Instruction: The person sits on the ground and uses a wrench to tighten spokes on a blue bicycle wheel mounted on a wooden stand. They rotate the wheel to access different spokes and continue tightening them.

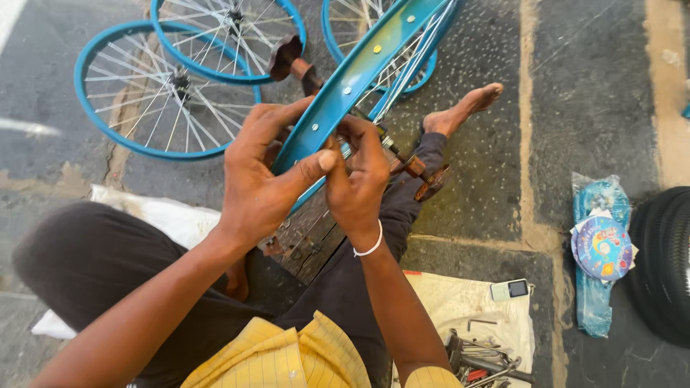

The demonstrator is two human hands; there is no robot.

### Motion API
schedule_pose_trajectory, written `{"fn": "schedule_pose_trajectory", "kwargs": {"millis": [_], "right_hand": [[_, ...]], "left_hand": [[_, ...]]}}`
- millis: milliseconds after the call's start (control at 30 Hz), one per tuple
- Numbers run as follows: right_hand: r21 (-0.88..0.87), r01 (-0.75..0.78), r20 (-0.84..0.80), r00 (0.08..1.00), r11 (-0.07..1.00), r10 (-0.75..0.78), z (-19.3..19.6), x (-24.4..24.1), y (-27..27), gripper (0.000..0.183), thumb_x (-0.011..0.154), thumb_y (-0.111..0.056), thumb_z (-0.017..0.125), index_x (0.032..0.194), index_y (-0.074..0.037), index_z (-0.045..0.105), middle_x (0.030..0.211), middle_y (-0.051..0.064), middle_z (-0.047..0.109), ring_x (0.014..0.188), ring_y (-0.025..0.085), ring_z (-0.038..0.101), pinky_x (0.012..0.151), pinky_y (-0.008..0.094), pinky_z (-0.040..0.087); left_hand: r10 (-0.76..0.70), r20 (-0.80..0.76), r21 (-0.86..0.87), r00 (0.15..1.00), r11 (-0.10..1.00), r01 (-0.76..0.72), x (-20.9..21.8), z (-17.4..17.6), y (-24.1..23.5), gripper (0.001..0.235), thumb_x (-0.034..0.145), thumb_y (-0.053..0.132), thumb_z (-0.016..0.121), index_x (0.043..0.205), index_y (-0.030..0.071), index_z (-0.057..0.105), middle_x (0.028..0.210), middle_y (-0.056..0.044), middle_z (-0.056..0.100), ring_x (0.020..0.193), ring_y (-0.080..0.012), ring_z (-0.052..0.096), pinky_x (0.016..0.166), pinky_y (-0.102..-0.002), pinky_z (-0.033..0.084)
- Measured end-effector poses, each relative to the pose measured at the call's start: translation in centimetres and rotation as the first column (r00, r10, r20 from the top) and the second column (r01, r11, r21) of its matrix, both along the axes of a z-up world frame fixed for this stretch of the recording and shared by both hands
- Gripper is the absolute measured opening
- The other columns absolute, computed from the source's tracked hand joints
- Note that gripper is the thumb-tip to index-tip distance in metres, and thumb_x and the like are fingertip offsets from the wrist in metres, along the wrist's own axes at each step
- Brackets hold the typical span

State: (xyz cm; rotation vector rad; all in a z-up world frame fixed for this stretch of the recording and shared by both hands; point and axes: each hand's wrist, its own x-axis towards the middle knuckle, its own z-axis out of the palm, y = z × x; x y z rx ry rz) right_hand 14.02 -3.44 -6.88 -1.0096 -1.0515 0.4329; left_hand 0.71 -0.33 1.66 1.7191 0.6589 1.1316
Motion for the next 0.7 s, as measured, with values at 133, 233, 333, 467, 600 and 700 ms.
{"fn": "schedule_pose_trajectory", "kwargs": {"millis": [133, 233, 333, 467, 600, 700], "right_hand": [[0.118, 0.022, -0.147, 0.989, 0.993, -0.005, -0.5, 0.0, 0.1, 0.031, 0.106, -0.015, 0.069, 0.129, 0.003, 0.059, 0.120, 0.007, 0.065, 0.107, 0.014, 0.063, 0.098, 0.032, 0.052], [0.049, 0.175, 0.031, 0.984, 0.983, -0.176, -3.3, -0.1, -2.5, 0.028, 0.108, -0.016, 0.070, 0.127, 0.001, 0.062, 0.125, 0.009, 0.061, 0.105, 0.012, 0.058, 0.094, 0.029, 0.048], [-0.120, 0.358, 0.306, 0.901, 0.926, -0.309, -8.1, 0.6, -5.2, 0.026, 0.103, -0.015, 0.069, 0.124, -0.001, 0.063, 0.121, 0.010, 0.065, 0.109, 0.018, 0.065, 0.096, 0.031, 0.054], [-0.157, 0.426, 0.765, 0.623, 0.891, -0.163, -14.6, 1.7, -6.7, 0.025, 0.095, -0.013, 0.073, 0.118, -0.006, 0.066, 0.126, 0.015, 0.064, 0.123, 0.032, 0.060, 0.109, 0.046, 0.043], [-0.054, 0.461, 0.957, 0.277, 0.886, -0.085, -19.9, 4.7, -4.5, 0.026, 0.095, -0.015, 0.071, 0.120, -0.010, 0.068, 0.129, 0.012, 0.064, 0.134, 0.031, 0.054, 0.117, 0.060, 0.027], [0.001, 0.502, 0.980, 0.172, 0.865, -0.101, -22.8, 5.1, -2.8, 0.023, 0.098, -0.019, 0.070, 0.120, -0.011, 0.069, 0.131, 0.009, 0.064, 0.137, 0.027, 0.053, 0.119, 0.061, 0.023]], "left_hand": [[-0.054, -0.059, 0.189, 0.997, 0.980, 0.064, 0.6, 1.7, 1.6, 0.072, 0.092, 0.012, 0.077, 0.151, 0.000, 0.038, 0.127, -0.009, 0.057, 0.119, -0.0143, 0.058, 0.103, -0.031, 0.049], [-0.205, 0.127, -0.026, 0.970, 0.977, 0.210, -0.1, -1.5, 2.2, 0.061, 0.103, 0.017, 0.070, 0.153, 0.002, 0.038, 0.121, -0.006, 0.058, 0.110, -0.0088, 0.060, 0.098, -0.025, 0.052], [0.045, 0.223, -0.267, 0.974, 0.964, 0.017, -2.6, -8.1, 0.1, 0.041, 0.111, 0.033, 0.058, 0.134, -0.001, 0.057, 0.109, -0.007, 0.061, 0.094, -0.0092, 0.055, 0.083, -0.022, 0.044], [0.451, -0.090, -0.808, 0.888, 0.489, -0.330, -5.5, -14.4, 0.9, 0.049, 0.106, 0.047, 0.046, 0.111, 0.004, 0.067, 0.075, -0.008, 0.066, 0.066, -0.0133, 0.062, 0.054, -0.023, 0.041], [0.466, 0.051, -0.708, 0.883, 0.640, -0.297, -6.0, -14.7, 0.2, 0.041, 0.107, 0.041, 0.048, 0.111, 0.003, 0.062, 0.082, -0.007, 0.067, 0.069, -0.0124, 0.068, 0.049, -0.022, 0.038], [0.433, 0.067, -0.676, 0.899, 0.683, -0.279, -6.2, -14.4, -0.7, 0.034, 0.108, 0.035, 0.050, 0.111, 0.003, 0.063, 0.084, -0.007, 0.068, 0.057, -0.0097, 0.049, 0.043, -0.022, 0.030]]}}
